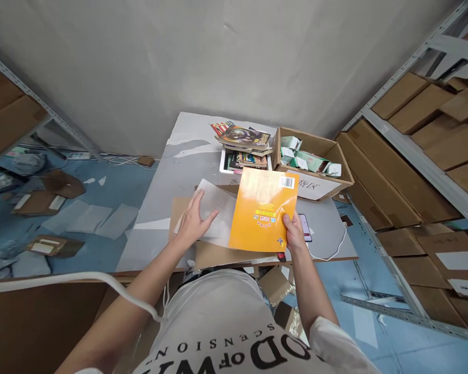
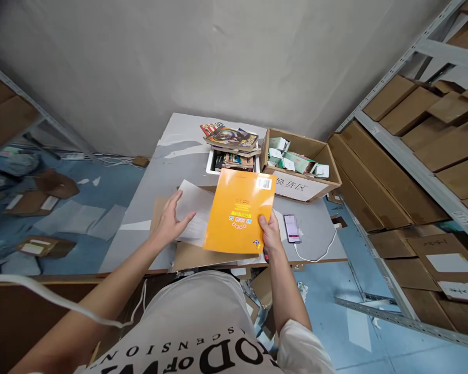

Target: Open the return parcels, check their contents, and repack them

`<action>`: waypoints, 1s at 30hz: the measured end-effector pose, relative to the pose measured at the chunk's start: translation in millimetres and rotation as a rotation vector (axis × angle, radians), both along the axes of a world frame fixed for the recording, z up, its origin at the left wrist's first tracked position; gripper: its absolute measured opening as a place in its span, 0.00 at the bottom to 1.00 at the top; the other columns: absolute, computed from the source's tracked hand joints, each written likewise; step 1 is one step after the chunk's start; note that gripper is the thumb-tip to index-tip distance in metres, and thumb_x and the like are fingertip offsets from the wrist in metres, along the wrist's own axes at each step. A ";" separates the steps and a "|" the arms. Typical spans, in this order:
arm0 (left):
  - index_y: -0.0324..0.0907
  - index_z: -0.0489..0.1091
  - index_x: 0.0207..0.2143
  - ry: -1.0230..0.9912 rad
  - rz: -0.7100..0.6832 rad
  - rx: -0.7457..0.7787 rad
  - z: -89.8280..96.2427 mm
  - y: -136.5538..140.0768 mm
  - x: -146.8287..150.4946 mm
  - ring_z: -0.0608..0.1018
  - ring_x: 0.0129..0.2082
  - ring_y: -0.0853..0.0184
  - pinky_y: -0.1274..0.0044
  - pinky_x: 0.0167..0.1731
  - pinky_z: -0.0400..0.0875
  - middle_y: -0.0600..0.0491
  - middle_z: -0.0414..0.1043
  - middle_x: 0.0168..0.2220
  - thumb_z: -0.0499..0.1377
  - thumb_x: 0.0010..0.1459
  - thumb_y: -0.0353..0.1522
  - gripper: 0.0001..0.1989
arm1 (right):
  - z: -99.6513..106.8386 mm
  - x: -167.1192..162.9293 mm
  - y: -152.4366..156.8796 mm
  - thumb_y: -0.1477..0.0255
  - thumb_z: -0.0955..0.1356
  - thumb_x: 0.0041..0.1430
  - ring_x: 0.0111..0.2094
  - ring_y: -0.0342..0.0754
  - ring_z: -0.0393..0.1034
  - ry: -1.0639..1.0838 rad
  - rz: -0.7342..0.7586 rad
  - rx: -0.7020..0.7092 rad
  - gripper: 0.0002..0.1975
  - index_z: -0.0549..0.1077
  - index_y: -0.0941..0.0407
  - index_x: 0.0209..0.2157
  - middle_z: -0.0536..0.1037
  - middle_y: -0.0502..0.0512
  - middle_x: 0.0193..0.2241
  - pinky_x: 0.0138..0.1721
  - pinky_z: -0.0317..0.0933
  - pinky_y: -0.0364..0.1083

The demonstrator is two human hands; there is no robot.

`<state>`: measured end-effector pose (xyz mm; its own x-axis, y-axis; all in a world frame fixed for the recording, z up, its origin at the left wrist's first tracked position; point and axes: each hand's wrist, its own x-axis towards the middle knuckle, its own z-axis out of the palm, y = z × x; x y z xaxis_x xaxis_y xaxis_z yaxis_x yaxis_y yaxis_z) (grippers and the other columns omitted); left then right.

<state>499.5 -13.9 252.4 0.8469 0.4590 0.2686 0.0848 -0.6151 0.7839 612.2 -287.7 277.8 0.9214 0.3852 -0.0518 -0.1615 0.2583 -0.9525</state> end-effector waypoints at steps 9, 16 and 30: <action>0.43 0.67 0.55 0.359 -0.675 -0.781 94.5 44.5 45.6 0.79 0.43 0.56 0.69 0.41 0.75 0.42 0.76 0.46 0.67 0.48 0.38 0.31 | 65.1 59.4 22.1 0.64 0.72 0.52 0.40 0.46 0.75 -0.031 1.026 -0.274 0.23 0.69 0.56 0.49 0.78 0.56 0.43 0.40 0.70 0.45; 0.41 0.73 0.47 0.329 -0.598 -0.963 73.9 28.6 14.6 0.82 0.31 0.59 0.76 0.24 0.76 0.46 0.79 0.35 0.68 0.47 0.36 0.23 | 85.4 93.5 28.3 0.53 0.73 0.47 0.40 0.47 0.75 0.013 1.166 -0.275 0.36 0.67 0.57 0.53 0.78 0.58 0.41 0.39 0.69 0.44; 0.45 0.65 0.40 -0.198 -0.064 -1.361 -3.0 -58.2 -19.9 0.81 0.34 0.69 0.71 0.40 0.77 0.57 0.78 0.37 0.70 0.44 0.39 0.23 | 34.5 50.3 28.0 0.56 0.72 0.49 0.25 0.40 0.68 -0.187 0.105 -0.118 0.32 0.63 0.46 0.56 0.75 0.48 0.31 0.23 0.66 0.40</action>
<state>479.6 -72.1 249.4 0.8768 0.4166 -0.2399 -0.0969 0.6419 0.7606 662.4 -259.7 312.3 0.8745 0.4806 0.0657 0.0006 0.1345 -0.9909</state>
